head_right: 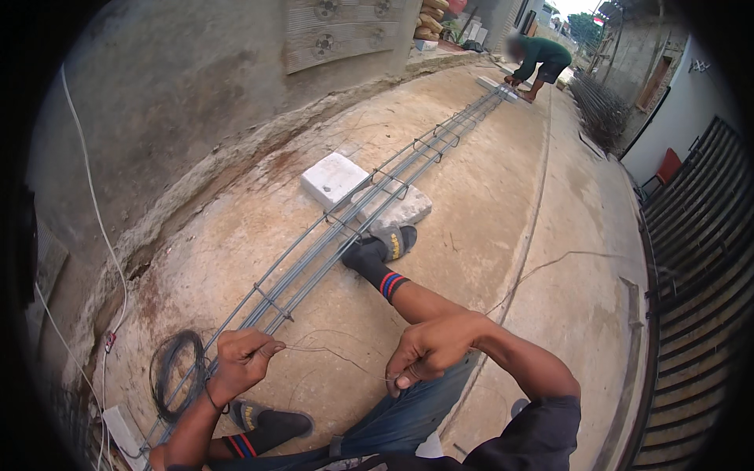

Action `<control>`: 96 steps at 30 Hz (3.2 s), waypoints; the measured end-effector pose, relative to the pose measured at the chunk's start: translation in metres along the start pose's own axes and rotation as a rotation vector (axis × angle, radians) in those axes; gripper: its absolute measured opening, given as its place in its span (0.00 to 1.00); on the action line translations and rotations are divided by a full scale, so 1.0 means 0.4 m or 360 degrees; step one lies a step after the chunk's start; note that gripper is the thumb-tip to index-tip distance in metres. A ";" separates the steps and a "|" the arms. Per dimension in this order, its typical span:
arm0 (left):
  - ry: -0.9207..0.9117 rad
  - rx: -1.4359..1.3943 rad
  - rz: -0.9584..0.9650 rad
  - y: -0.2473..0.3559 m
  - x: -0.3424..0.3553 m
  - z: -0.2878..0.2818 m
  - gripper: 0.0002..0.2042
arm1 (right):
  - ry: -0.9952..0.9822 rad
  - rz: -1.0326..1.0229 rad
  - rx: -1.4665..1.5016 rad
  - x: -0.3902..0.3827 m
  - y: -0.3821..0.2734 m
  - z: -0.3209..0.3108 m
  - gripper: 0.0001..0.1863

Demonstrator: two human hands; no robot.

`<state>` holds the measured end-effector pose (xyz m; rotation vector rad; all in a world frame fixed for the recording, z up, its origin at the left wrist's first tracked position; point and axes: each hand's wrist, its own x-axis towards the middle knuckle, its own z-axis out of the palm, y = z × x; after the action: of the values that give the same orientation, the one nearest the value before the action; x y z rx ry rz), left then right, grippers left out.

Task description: The person uses thin wire to tie and secure steel reinforcement bars together while sitting on a concrete floor.

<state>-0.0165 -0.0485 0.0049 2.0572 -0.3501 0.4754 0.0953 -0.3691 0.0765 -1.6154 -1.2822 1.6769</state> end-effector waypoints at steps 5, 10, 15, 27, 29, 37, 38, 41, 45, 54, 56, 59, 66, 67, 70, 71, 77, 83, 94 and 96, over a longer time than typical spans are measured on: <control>-0.0363 0.0044 0.0383 0.075 -0.006 -0.003 0.04 | 0.0960 -0.0225 0.0296 -0.128 -0.042 -0.031 0.12; -0.0144 -0.0008 0.0614 0.171 0.028 -0.019 0.06 | 0.1428 -0.0105 -0.0736 -0.078 -0.008 -0.024 0.07; 0.0189 0.0014 0.0168 0.046 0.075 -0.038 0.03 | 0.1112 0.0262 -0.1117 -0.003 -0.048 0.083 0.07; -0.0589 0.0063 0.0581 0.158 0.013 -0.082 0.06 | 0.0896 0.0102 0.0042 0.036 0.085 0.111 0.14; -0.0449 0.0282 0.0580 0.113 0.048 -0.114 0.08 | 0.0500 -0.0059 0.0607 0.061 0.070 0.182 0.17; -0.0714 0.0379 0.0569 0.053 -0.042 -0.108 0.10 | 0.1527 -0.0301 0.0553 -0.050 -0.025 0.112 0.13; -0.0768 0.0274 0.0627 0.091 -0.041 -0.111 0.10 | 0.1537 -0.0286 0.0556 -0.051 -0.011 0.099 0.13; -0.0622 0.0503 0.0872 0.184 -0.049 -0.128 0.10 | 0.1674 0.0000 -0.0128 -0.022 0.024 0.070 0.09; -0.0189 0.0921 0.0827 0.186 0.000 -0.229 0.09 | 0.0967 0.0227 0.0152 0.029 0.008 0.039 0.14; 0.0850 0.0614 -0.0159 -0.153 -0.049 -0.532 0.14 | 0.1139 -0.0190 0.0359 -0.003 0.093 -0.008 0.18; 0.0845 0.0503 -0.0448 -0.195 -0.104 -0.632 0.15 | 0.1341 -0.0305 0.0623 -0.030 0.129 -0.038 0.17; 0.0592 0.0763 -0.0386 -0.263 -0.159 -0.649 0.15 | 0.1817 -0.0381 0.0444 -0.081 0.118 -0.097 0.11; 0.0428 0.1194 0.0098 -0.284 -0.173 -0.607 0.04 | 0.1048 0.0161 0.0086 -0.084 0.132 -0.106 0.11; 0.0327 0.1243 0.0160 -0.283 -0.174 -0.608 0.04 | 0.0747 0.0112 0.0365 -0.075 0.109 -0.090 0.12; 0.0189 0.1266 0.0145 -0.297 -0.190 -0.598 0.03 | 0.0220 0.0027 0.0572 -0.037 0.099 -0.053 0.12; 0.0180 0.1149 0.0016 -0.302 -0.202 -0.592 0.03 | 0.0201 0.0013 0.0577 -0.035 0.099 -0.056 0.12; -0.0512 -0.0382 -0.1501 -0.256 -0.286 -0.575 0.06 | 0.0753 0.0378 0.0525 -0.171 0.219 -0.132 0.10; -0.1037 -0.0593 -0.1489 -0.173 -0.350 -0.532 0.10 | 0.0762 0.0576 0.0124 -0.123 0.249 -0.143 0.08; -0.0018 0.0466 -0.1322 -0.214 -0.432 -0.601 0.04 | 0.1720 -0.0115 -0.1753 0.161 0.116 -0.111 0.11; -0.0111 0.0427 -0.1352 -0.191 -0.432 -0.581 0.05 | 0.1844 -0.0137 -0.2044 0.177 0.091 -0.120 0.12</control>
<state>-0.1806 0.2001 -0.0256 2.2482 0.5720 -0.0795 0.1369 -0.3115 0.0165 -2.4233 -1.6404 -0.5295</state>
